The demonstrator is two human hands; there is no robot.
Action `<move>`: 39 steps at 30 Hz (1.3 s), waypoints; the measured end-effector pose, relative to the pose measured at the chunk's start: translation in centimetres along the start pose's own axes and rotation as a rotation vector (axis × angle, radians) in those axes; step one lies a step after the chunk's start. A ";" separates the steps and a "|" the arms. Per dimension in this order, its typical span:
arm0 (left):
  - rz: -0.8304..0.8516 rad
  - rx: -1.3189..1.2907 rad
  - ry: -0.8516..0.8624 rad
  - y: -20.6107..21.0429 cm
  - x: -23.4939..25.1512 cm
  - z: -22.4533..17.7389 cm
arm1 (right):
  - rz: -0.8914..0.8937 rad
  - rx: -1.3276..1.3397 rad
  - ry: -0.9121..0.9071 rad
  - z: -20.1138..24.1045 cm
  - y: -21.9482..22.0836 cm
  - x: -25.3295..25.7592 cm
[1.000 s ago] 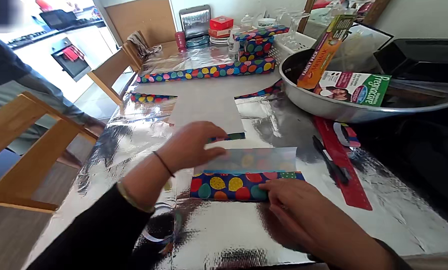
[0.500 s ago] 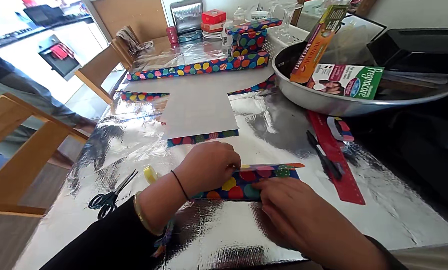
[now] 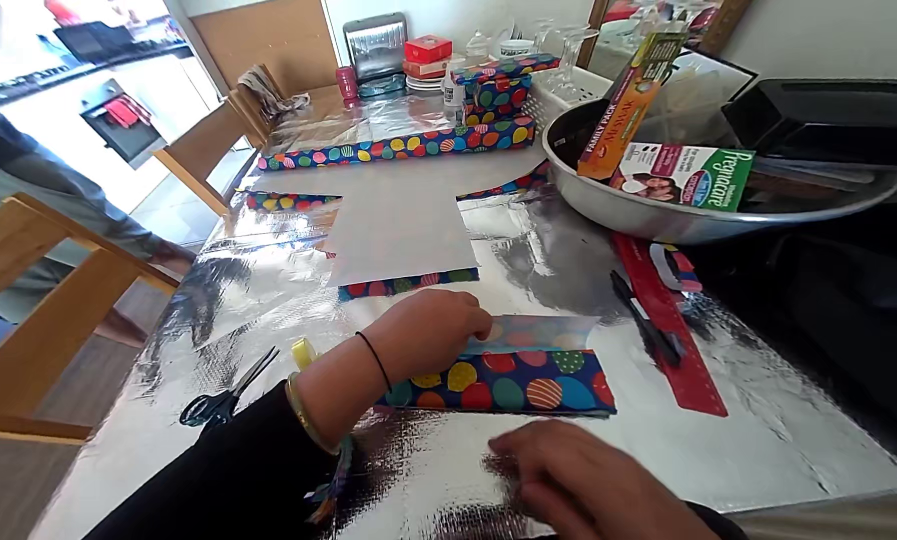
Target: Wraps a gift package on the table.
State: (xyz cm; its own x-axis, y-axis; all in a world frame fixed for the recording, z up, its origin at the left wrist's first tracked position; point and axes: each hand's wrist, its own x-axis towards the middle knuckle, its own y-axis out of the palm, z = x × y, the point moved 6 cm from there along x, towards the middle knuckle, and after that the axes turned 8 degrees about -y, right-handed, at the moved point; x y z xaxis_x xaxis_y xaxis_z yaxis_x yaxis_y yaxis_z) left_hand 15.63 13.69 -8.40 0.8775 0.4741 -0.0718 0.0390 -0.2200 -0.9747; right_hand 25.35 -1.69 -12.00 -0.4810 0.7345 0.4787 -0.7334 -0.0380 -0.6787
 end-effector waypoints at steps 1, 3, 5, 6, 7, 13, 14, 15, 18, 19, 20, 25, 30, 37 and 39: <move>0.014 0.002 -0.002 0.0 0.2 0.0 | -0.063 -0.085 0.028 -0.4 -0.8 0.1; 0.048 -0.011 -0.035 -0.2 0.6 0.3 | -0.195 -0.263 0.078 -2.0 -2.4 0.7; 0.053 -0.043 -0.045 -0.4 1.2 0.8 | -0.229 -0.364 0.107 -3.8 -3.5 1.6; 0.058 -0.063 -0.051 -0.5 1.6 1.1 | -0.203 -0.374 0.116 -4.7 -3.7 2.2; 0.062 -0.081 -0.055 -0.5 1.8 1.4 | -0.169 -0.365 0.125 -5.4 -3.7 2.8; 0.084 -0.109 -0.055 0.0 2.6 2.2 | 0.053 -0.198 0.217 -7.3 -3.2 5.0; 0.081 -0.109 -0.051 0.0 2.6 2.2 | 0.060 -0.178 0.217 -7.4 -3.1 5.0; 0.075 -0.112 -0.044 0.0 2.6 2.3 | 0.057 -0.169 0.205 -7.4 -3.1 5.0; 0.066 -0.117 -0.038 0.1 2.4 2.3 | 0.062 -0.157 0.183 -7.4 -3.0 5.1; 0.068 -0.119 -0.038 0.2 2.3 2.2 | 0.065 -0.154 0.179 -7.4 -3.0 5.0; 0.069 -0.120 -0.038 0.2 2.3 2.1 | 0.071 -0.149 0.182 -7.4 -3.0 5.0; 0.010 -0.130 0.037 0.1 1.7 1.7 | 0.088 -0.168 0.207 -7.3 -3.0 5.0; 0.014 -0.080 0.075 -0.4 0.8 0.9 | -0.033 -0.257 0.154 -5.8 -4.7 4.0; -0.083 -0.053 0.171 0.0 -0.9 0.2 | -0.071 -0.359 0.070 -1.5 -2.3 1.2; -0.135 -0.054 0.214 0.1 -1.2 0.0 | -0.078 -0.435 0.032 -1.5 -0.7 0.9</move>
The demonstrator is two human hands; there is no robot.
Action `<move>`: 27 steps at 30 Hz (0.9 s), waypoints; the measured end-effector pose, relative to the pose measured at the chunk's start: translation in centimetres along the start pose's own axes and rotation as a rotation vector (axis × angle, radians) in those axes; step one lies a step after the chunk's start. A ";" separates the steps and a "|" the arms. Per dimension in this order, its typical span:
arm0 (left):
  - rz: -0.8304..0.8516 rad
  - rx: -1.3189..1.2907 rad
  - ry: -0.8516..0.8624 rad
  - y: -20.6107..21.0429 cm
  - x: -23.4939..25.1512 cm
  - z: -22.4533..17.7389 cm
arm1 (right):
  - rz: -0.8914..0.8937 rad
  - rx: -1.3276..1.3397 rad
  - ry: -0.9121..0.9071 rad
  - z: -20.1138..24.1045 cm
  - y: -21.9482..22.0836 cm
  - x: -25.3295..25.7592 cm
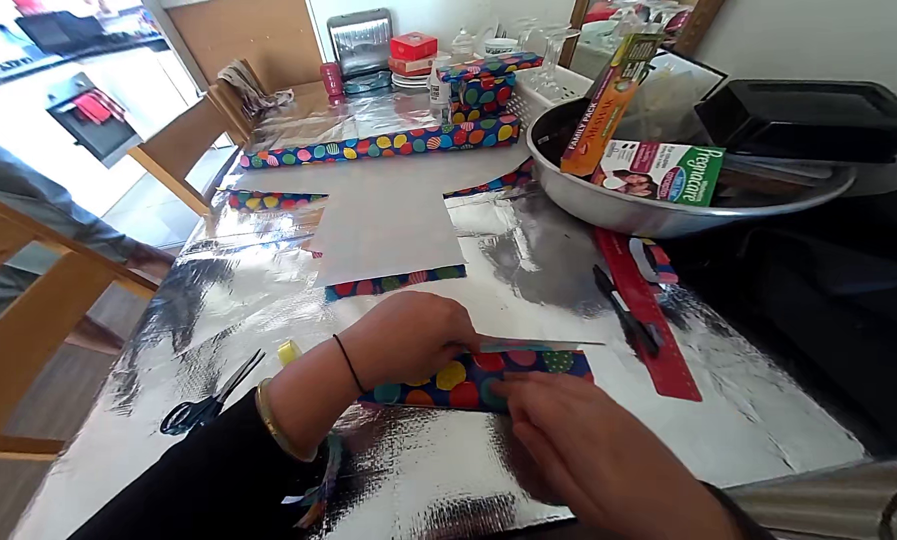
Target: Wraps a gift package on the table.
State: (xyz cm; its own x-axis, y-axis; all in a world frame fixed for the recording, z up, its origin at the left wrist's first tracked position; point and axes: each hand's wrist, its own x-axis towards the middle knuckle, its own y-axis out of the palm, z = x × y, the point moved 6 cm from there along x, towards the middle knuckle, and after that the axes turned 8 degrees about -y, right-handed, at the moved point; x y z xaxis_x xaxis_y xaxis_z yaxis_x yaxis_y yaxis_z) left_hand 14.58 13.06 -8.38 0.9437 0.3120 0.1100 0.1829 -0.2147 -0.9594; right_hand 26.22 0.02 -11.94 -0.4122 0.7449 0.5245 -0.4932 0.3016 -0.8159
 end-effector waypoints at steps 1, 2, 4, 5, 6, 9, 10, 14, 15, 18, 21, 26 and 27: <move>-0.016 0.003 0.011 0.0 -0.2 -0.2 | -0.009 -0.028 -0.005 0.1 0.5 -0.2; -0.031 0.014 0.017 0.0 -0.4 -0.4 | -0.017 -0.048 -0.004 0.2 0.7 -0.3; -0.051 0.054 0.014 0.2 -0.7 -0.8 | -0.025 -0.071 0.011 0.3 0.8 -0.4; -0.057 0.079 0.006 0.4 -0.9 -1.0 | -0.026 -0.077 0.020 0.3 0.8 -0.5; -0.063 0.103 0.002 0.5 -1.0 -1.1 | -0.024 -0.088 0.027 0.4 0.8 -0.5; -0.085 0.137 0.015 1.1 -1.5 -1.3 | -0.012 -0.107 0.044 0.8 0.9 -0.4; -0.090 0.137 0.023 1.3 -1.6 -1.3 | -0.009 -0.106 0.047 0.8 0.9 -0.4; -0.052 0.141 0.036 1.8 -2.2 -1.6 | -0.010 -0.102 0.026 0.9 0.9 -0.5; -0.034 0.140 0.037 1.8 -2.3 -1.7 | -0.019 -0.089 0.019 0.8 0.7 -0.5; 0.005 0.125 0.018 2.1 -3.0 -2.0 | -0.072 0.023 0.068 0.1 -0.7 -0.9; 0.036 0.115 -0.040 2.5 -3.8 -2.4 | -0.126 0.054 0.140 -1.9 -1.7 -1.6; 0.133 0.049 -0.127 3.1 -4.7 -2.6 | -0.107 0.138 0.307 -5.2 -2.6 -3.7; 0.140 0.035 -0.138 3.2 -4.8 -2.5 | -0.129 0.208 0.324 -5.6 -3.1 -3.8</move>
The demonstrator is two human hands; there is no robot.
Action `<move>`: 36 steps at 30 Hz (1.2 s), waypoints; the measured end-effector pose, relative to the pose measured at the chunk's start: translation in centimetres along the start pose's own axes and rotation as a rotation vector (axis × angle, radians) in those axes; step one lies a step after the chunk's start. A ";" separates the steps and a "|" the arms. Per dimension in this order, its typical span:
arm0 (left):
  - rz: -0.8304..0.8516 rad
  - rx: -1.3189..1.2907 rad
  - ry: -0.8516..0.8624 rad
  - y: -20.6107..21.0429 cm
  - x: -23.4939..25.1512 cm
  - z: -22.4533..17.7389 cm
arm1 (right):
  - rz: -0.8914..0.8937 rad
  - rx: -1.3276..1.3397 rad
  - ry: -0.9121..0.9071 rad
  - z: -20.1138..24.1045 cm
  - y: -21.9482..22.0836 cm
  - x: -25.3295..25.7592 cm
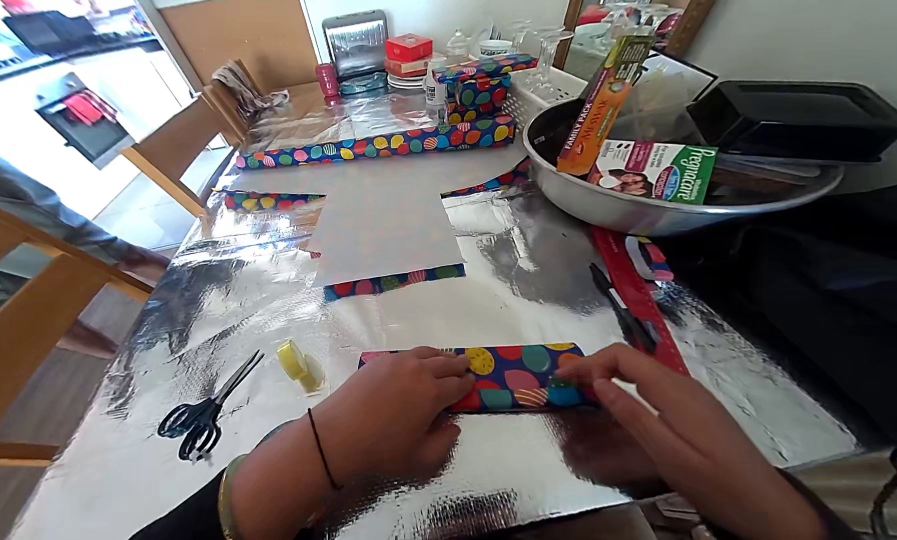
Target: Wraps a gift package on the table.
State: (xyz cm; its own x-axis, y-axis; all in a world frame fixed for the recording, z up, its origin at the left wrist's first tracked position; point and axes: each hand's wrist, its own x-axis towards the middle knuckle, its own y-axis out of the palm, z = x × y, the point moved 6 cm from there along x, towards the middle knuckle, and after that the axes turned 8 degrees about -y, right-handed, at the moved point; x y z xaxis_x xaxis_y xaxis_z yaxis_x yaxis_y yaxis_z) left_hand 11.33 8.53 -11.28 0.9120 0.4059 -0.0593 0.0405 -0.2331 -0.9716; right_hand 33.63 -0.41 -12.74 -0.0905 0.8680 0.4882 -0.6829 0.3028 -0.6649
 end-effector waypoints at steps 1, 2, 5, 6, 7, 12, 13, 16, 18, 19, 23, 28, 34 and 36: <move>0.010 -0.016 -0.014 0.1 -0.1 0.0 | -0.015 0.076 -0.008 -0.1 -0.5 0.3; 0.030 -0.031 -0.031 0.1 -0.3 0.1 | -0.015 0.133 -0.032 0.0 -0.8 0.9; 0.045 -0.052 -0.030 0.3 -0.5 0.1 | 0.092 0.119 -0.117 1.7 -0.4 3.6; 0.045 -0.057 -0.026 0.4 -0.5 0.1 | 0.146 0.098 -0.146 2.1 0.2 4.6; 0.048 -0.060 -0.025 0.4 -0.5 0.2 | 0.202 0.076 -0.177 2.3 1.1 5.5; 0.128 -0.079 -0.061 0.4 -0.6 0.1 | 0.441 -0.020 -0.265 2.3 4.8 8.4; 0.130 -0.082 -0.061 0.4 -0.5 0.1 | 0.472 -0.028 -0.268 2.2 5.3 8.5; 0.122 -0.084 -0.053 0.4 -0.6 0.1 | 0.512 -0.038 -0.292 2.1 6.1 8.5; 0.118 -0.081 -0.046 0.3 -0.6 0.1 | 0.533 -0.037 -0.300 2.1 6.3 8.6; 0.122 -0.077 -0.045 0.4 -0.6 0.1 | 0.537 -0.040 -0.309 2.0 6.4 8.6; 0.141 -0.079 -0.056 0.4 -0.5 0.1 | 0.571 -0.046 -0.318 1.9 6.7 8.7; 0.146 -0.070 -0.056 0.4 -0.5 0.1 | 0.596 -0.101 -0.330 2.1 7.0 8.6; 0.079 -0.095 -0.046 0.4 -0.5 0.1 | 0.620 -0.165 -0.404 2.3 7.0 8.5; 0.060 -0.111 -0.042 0.3 -0.5 0.2 | 0.632 -0.162 -0.400 2.3 7.0 8.6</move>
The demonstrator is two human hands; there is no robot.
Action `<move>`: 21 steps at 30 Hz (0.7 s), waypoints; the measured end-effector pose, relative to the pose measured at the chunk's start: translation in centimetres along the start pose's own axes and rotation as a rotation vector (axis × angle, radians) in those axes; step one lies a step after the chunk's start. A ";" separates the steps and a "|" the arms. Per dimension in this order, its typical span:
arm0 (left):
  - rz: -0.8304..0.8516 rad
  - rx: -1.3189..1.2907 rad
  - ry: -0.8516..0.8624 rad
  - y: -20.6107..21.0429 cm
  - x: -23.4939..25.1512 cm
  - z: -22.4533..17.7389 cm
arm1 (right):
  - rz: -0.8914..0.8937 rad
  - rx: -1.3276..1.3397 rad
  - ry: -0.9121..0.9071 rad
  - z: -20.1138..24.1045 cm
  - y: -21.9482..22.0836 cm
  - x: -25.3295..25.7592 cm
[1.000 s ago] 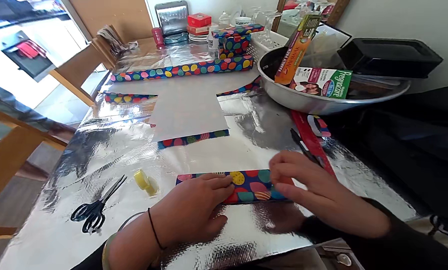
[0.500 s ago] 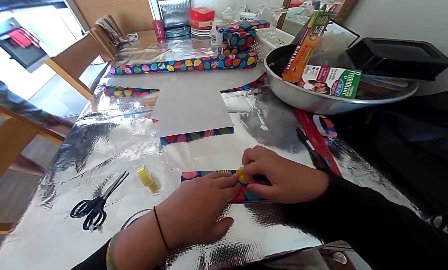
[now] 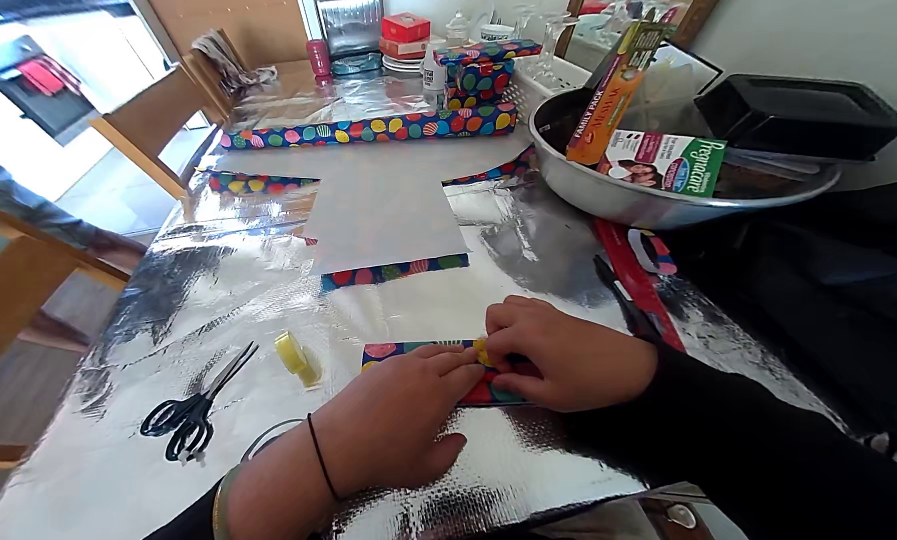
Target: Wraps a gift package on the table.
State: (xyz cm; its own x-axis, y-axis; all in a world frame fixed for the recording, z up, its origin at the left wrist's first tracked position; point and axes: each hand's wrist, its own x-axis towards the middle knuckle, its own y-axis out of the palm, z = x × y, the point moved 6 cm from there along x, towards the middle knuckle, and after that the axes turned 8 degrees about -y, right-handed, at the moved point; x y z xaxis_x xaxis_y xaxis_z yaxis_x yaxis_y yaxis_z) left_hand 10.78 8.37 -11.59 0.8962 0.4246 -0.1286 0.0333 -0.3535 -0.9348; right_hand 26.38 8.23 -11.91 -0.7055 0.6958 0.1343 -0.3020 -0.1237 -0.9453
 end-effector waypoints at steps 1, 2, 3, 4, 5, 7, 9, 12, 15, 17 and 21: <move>-0.013 -0.015 0.008 -0.1 0.0 0.0 | 0.003 0.003 0.001 0.0 0.0 0.0; -0.019 -0.029 0.015 -0.1 0.0 0.0 | 0.005 0.006 0.003 0.0 0.0 0.1; -0.012 -0.036 0.016 0.0 0.0 0.0 | 0.010 0.006 0.003 -0.1 0.0 0.0; 0.000 -0.041 0.013 0.1 -0.1 0.1 | 0.012 0.007 0.003 -0.1 0.0 0.0; 0.009 -0.039 0.013 0.2 -0.1 0.2 | 0.014 0.006 0.003 -0.1 0.0 0.0; 0.027 -0.030 0.006 0.4 -0.1 0.3 | 0.016 0.008 0.005 -0.2 0.0 0.0; 0.042 -0.014 0.004 0.5 -0.1 0.3 | 0.005 0.005 0.009 -0.4 -0.2 0.0; 0.043 -0.006 0.002 0.5 0.0 0.3 | -0.018 -0.011 0.023 -0.6 -0.4 -0.1; 0.039 -0.008 0.010 0.4 0.0 0.2 | -0.038 -0.124 0.061 -1.0 -1.0 0.0; 0.036 -0.013 0.010 0.3 -0.1 0.2 | -0.042 -0.152 0.119 -1.8 -1.4 -0.2; 0.054 -0.011 -0.001 0.3 -0.1 0.2 | 0.027 0.116 0.250 -3.9 -0.9 -0.8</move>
State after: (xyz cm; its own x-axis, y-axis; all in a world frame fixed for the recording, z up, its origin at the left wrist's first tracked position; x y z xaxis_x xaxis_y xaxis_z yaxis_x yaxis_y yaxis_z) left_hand 10.65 8.44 -11.94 0.8965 0.4054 -0.1789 -0.0098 -0.3854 -0.9227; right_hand 29.73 10.50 -12.33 -0.5382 0.8426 0.0179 -0.3663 -0.2147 -0.9054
